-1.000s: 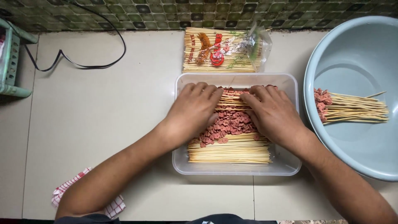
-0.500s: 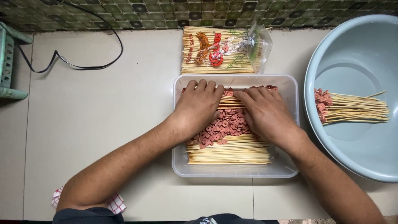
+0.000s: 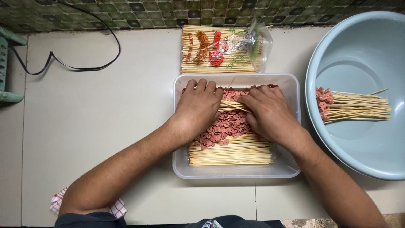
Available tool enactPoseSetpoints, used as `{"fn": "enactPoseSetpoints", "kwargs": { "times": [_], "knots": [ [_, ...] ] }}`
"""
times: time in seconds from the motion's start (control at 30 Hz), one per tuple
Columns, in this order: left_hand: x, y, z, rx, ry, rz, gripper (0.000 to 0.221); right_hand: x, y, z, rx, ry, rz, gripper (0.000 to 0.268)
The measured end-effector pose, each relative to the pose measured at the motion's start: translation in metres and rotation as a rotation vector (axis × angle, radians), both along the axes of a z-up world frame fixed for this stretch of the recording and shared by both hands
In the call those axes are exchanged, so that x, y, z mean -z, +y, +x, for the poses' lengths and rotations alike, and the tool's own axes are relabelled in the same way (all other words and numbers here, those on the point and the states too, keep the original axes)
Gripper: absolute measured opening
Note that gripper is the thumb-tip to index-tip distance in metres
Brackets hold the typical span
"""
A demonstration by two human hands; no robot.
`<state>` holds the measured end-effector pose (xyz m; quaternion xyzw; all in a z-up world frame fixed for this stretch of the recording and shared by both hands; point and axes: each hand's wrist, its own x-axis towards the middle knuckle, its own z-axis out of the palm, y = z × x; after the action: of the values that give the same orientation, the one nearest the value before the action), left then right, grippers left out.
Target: Skewering small pieces of diced meat onto wooden sticks from a plastic container.
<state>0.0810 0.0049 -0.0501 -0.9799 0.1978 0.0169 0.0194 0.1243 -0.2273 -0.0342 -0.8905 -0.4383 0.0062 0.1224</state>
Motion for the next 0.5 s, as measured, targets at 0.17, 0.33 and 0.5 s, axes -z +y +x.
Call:
{"fn": "enactPoseSetpoints", "kwargs": {
  "times": [0.17, 0.33, 0.5],
  "knots": [
    [-0.023, -0.002, -0.009, -0.026, -0.001, -0.021, 0.043, 0.009, -0.005, 0.0, -0.011, -0.017, 0.079, 0.01],
    [-0.028, -0.001, -0.016, 0.003, 0.028, -0.049, 0.037, -0.003, -0.007, -0.008, -0.006, 0.14, 0.083, 0.014],
    [-0.037, 0.001, -0.02, 0.063, -0.09, -0.121, 0.022, -0.034, -0.002, -0.011, -0.009, 0.27, 0.065, 0.015]
  ]
}}
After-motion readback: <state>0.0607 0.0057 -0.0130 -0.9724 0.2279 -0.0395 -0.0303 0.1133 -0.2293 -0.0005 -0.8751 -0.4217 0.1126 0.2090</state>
